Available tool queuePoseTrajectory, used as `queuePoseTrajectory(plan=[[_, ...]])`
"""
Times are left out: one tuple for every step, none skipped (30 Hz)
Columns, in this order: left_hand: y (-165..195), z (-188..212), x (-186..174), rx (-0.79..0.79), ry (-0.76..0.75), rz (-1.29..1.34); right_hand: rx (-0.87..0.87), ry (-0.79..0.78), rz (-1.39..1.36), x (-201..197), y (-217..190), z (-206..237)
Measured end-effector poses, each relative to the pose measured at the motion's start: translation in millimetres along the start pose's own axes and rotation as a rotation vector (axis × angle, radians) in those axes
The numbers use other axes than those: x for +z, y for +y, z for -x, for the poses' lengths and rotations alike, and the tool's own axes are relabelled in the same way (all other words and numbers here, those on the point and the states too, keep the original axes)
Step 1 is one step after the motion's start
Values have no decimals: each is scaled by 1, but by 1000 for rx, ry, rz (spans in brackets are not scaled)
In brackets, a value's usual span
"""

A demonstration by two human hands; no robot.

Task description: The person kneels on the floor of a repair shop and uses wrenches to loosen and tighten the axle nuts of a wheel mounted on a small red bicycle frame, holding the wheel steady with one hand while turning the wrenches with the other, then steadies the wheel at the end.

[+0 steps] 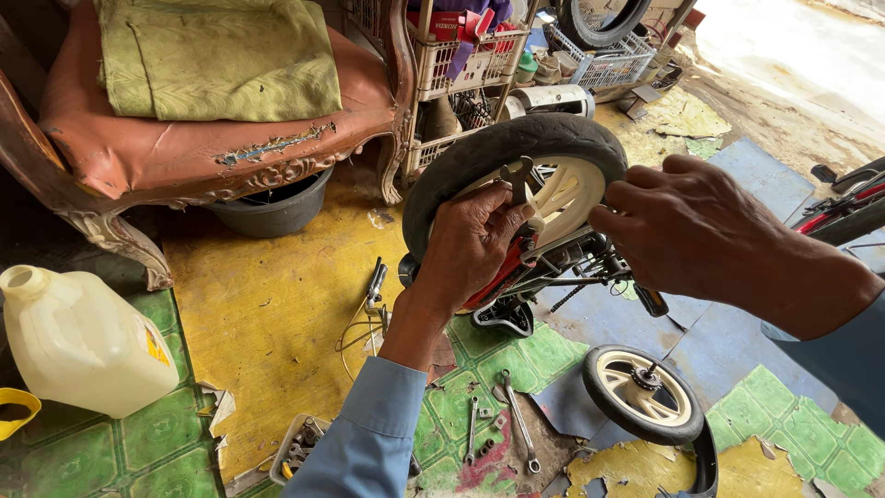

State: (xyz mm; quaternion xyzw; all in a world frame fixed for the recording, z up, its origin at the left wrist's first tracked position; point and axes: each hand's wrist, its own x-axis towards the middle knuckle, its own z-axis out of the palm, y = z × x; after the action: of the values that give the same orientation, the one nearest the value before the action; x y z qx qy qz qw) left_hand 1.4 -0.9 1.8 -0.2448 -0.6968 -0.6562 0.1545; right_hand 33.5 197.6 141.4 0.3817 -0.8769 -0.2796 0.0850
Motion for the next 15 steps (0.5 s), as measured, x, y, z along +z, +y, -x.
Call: queuePoseTrajectory(plan=[[0, -1, 0, 31, 13, 7, -1, -27, 20, -4, 0, -2], [0, -1, 1, 62, 25, 14, -8, -38, 39, -9, -1, -4], [0, -1, 1, 92, 38, 21, -16, -49, 58, -13, -2, -6], [0, -1, 1, 75, 31, 22, -23, -59, 76, -18, -4, -9], [0, -1, 1, 57, 24, 23, -38, -48, 99, -21, -6, -11], [0, 0, 1, 40, 18, 24, -53, -36, 122, -26, -8, -13], [-1, -1, 1, 38, 17, 20, -69, -25, 145, -30, -11, -15], [-1, 0, 1, 34, 16, 17, -77, -53, 183, -34, -12, -18], [-2, -1, 2, 31, 13, 13, -84, -82, 220, -38, -13, -23], [-2, -1, 1, 68, 25, 11, -90, -109, 259, -42, -14, -26], [-3, -1, 1, 105, 37, 9, -86, -138, 284, -45, -17, -29], [-3, -1, 1, 141, 47, 9, -81, -169, 309, -47, -19, -32], [-4, -1, 1, 110, 38, -2, -75, -200, 334, -49, -21, -35], [-4, -1, 1, 79, 30, -13, -95, -183, 360, -51, -23, -37], [-4, -1, 2, 48, 23, -24, -116, -165, 385, -52, -24, -39]])
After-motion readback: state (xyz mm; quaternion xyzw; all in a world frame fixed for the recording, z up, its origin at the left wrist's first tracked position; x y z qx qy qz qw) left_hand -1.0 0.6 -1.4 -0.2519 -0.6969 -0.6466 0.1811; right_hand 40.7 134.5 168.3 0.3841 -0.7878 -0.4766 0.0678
